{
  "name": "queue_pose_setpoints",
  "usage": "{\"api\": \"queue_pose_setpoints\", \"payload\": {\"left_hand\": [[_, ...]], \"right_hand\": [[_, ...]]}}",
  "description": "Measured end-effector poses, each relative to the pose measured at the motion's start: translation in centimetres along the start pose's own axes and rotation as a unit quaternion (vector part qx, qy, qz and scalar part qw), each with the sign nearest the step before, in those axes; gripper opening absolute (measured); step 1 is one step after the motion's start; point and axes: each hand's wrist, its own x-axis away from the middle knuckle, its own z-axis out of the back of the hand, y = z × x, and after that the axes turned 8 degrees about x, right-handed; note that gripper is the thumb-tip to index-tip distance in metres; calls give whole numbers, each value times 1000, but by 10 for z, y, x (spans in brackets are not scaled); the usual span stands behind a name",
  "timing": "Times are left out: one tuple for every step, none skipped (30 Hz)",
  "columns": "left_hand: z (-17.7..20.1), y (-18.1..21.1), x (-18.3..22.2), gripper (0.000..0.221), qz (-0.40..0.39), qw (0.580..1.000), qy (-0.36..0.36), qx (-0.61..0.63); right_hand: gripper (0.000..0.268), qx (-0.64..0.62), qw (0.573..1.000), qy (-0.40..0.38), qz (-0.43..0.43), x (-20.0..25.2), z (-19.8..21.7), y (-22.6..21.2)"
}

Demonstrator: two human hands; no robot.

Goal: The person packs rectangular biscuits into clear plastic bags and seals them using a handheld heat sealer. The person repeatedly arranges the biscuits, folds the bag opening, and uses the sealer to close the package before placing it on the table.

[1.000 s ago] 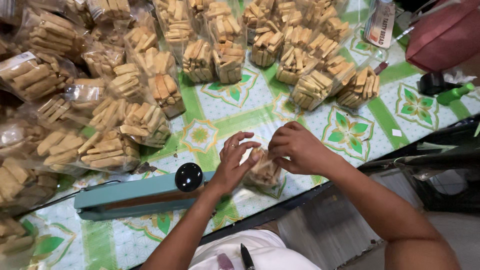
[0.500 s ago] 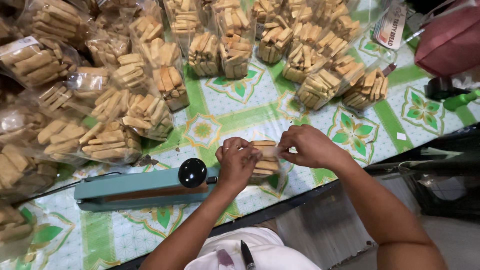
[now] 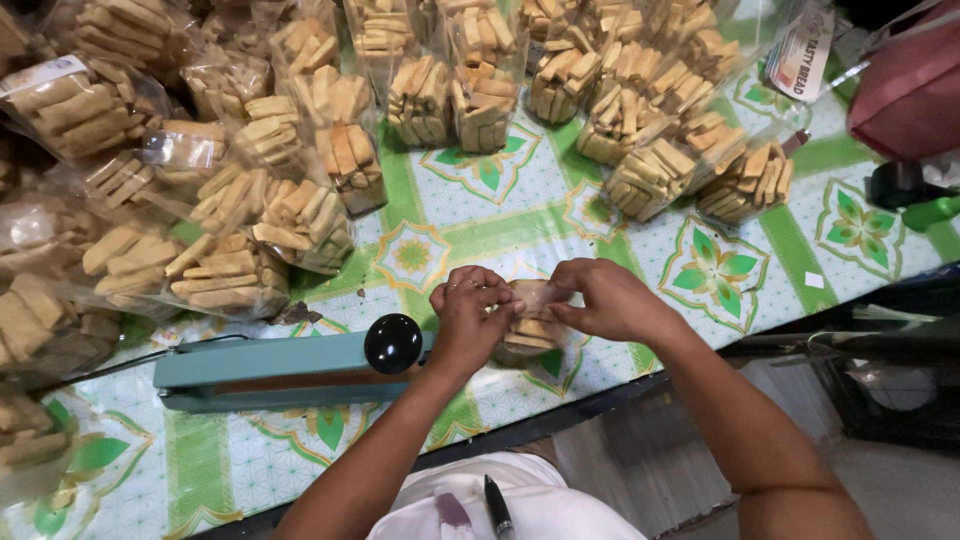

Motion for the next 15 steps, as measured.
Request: {"api": "queue_pose_setpoints", "payload": {"left_hand": [[-1, -3, 1, 14, 1, 1000, 0, -1], [-2, -6, 1, 14, 5, 1000, -5, 6], [-3, -9, 1, 14, 8, 1000, -10, 12], [-3, -11, 2, 14, 12, 1000, -14, 18], [-4, -13, 2, 18, 24, 998, -25, 47], [-4, -14, 3, 22, 36, 996, -36, 75], [-4, -15, 5, 26, 48, 992, -47, 104], [-3, -14, 9, 41, 18, 993, -46, 110], [-3, -12, 14, 59, -13, 992, -45, 117], [-2, -9, 19, 78, -43, 990, -44, 124], [0, -6, 27, 100, -45, 986, -70, 142], [3, -3, 36, 124, -47, 981, -97, 160], [4, 1, 44, 148, -49, 975, -125, 179], [4, 6, 52, 150, -13, 971, -154, 184], [4, 12, 60, 152, 21, 965, -182, 188]], "right_hand": [[18, 0, 1000, 16, -2, 1, -2, -2], [17, -1, 1000, 31, -4, 2, -5, -5], [17, 11, 999, 43, -2, 3, -6, -8], [16, 23, 998, 54, -1, 4, -7, -13], [16, 35, 997, 66, 2, 6, -8, -17], [15, 46, 997, 69, 1, 9, -6, -22], [14, 57, 996, 71, -1, 13, -4, -27], [14, 67, 995, 73, -2, 16, 0, -31], [15, 47, 996, 78, 12, 20, 5, -35], [16, 27, 996, 84, 27, 24, 11, -37], [18, 8, 995, 89, 40, 28, 17, -39], [18, -24, 997, 73, 28, 32, 22, -41], [17, -55, 997, 57, 14, 35, 26, -42], [17, -87, 995, 41, 0, 38, 30, -44], [18, -95, 995, 26, -12, 37, 34, -45]]}}
